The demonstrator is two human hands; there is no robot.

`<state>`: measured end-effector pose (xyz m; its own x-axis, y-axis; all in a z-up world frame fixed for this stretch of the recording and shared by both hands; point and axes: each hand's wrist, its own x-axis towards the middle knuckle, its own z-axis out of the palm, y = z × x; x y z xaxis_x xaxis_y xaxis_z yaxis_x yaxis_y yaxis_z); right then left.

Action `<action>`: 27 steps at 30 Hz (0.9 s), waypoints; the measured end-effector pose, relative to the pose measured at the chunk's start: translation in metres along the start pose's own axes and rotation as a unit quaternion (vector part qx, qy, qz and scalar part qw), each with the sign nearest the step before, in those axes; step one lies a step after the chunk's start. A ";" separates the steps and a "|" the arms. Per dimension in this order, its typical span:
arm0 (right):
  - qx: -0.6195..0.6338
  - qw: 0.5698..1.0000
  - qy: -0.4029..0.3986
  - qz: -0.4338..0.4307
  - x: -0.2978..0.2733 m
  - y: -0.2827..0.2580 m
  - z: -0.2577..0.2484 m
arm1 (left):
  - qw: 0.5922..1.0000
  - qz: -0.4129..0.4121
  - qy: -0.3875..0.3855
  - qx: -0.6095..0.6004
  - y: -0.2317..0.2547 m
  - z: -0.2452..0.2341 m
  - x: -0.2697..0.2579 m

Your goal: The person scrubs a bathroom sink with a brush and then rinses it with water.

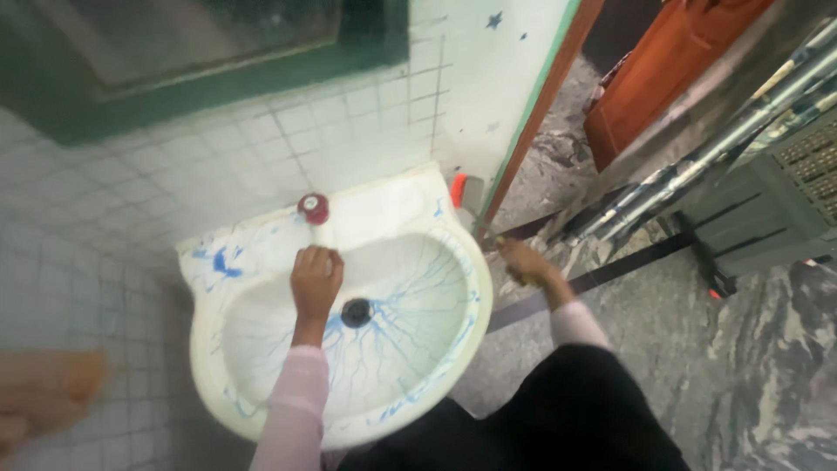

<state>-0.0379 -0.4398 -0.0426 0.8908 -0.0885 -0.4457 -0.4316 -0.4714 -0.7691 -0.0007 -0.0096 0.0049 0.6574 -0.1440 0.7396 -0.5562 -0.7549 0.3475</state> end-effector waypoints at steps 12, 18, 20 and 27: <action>-0.266 0.933 0.130 -0.203 0.010 -0.042 -0.044 | 0.997 -0.033 -0.010 0.072 0.007 0.008 -0.002; -0.334 0.940 0.048 -0.059 0.000 -0.011 -0.041 | 0.998 -0.040 0.018 0.055 0.011 0.008 -0.002; -0.335 0.936 0.032 -0.104 -0.019 0.007 -0.053 | 0.997 -0.048 0.013 0.055 0.012 0.008 -0.001; -0.139 0.990 -0.009 -0.017 -0.024 -0.031 -0.030 | 0.995 -0.060 0.025 0.070 0.015 0.011 -0.002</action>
<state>-0.0414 -0.4493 0.0058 0.9006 -0.0542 -0.4312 -0.3434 -0.6967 -0.6298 -0.0045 -0.0282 0.0025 0.6863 -0.0186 0.7270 -0.3968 -0.8474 0.3529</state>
